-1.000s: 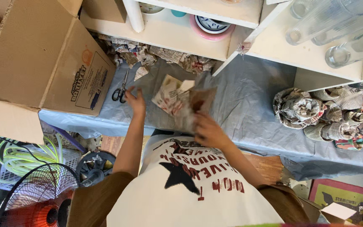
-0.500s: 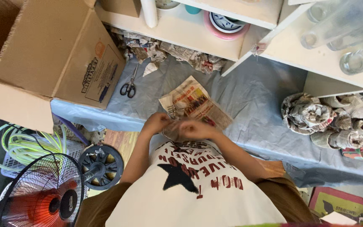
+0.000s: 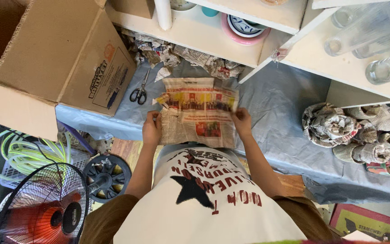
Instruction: The person repeatedly wraps individual glassware items with newspaper sheets on a table. They pick up a glass or cup, wrap it in newspaper, and place the wrapped item into a growing pile. The process is repeated for multiple items throughout the clip.
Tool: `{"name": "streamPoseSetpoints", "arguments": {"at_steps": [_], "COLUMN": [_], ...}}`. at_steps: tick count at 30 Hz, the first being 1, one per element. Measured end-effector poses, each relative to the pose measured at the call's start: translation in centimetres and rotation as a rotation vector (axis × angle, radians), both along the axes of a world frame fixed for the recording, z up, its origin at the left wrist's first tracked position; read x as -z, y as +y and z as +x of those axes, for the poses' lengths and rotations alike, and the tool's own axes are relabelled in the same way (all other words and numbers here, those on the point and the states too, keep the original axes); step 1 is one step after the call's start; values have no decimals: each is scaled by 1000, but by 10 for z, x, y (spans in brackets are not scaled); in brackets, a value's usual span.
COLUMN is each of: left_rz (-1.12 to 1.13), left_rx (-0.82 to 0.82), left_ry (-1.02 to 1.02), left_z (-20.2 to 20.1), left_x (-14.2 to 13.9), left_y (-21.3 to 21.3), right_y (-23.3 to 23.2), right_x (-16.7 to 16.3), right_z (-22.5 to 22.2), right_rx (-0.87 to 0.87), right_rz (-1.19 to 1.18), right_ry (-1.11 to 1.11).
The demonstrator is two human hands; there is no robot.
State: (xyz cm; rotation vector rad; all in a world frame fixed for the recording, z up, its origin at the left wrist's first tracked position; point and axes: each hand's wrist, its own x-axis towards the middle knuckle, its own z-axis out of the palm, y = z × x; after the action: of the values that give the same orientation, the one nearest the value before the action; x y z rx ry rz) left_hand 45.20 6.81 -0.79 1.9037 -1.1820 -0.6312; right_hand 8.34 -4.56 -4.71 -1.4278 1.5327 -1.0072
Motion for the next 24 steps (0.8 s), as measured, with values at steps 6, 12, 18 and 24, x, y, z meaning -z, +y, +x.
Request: {"name": "streamPoseSetpoints", "arguments": {"at_steps": [6, 12, 18, 24], "left_rz": [-106, 24, 341, 132], "left_rx": [27, 187, 162, 21], "left_ry": [9, -153, -455, -481], "left_z": [-19, -41, -59, -70], "left_x": [36, 51, 51, 51], "left_y": [-14, -34, -46, -72], "right_y": [26, 44, 36, 24], "right_x": [0, -21, -34, -25], "right_z": [-44, -38, 35, 77], "right_rx": [208, 286, -352, -774], "right_rz": [-78, -308, -384, -113], "right_ry": [-13, 602, 693, 983]}}
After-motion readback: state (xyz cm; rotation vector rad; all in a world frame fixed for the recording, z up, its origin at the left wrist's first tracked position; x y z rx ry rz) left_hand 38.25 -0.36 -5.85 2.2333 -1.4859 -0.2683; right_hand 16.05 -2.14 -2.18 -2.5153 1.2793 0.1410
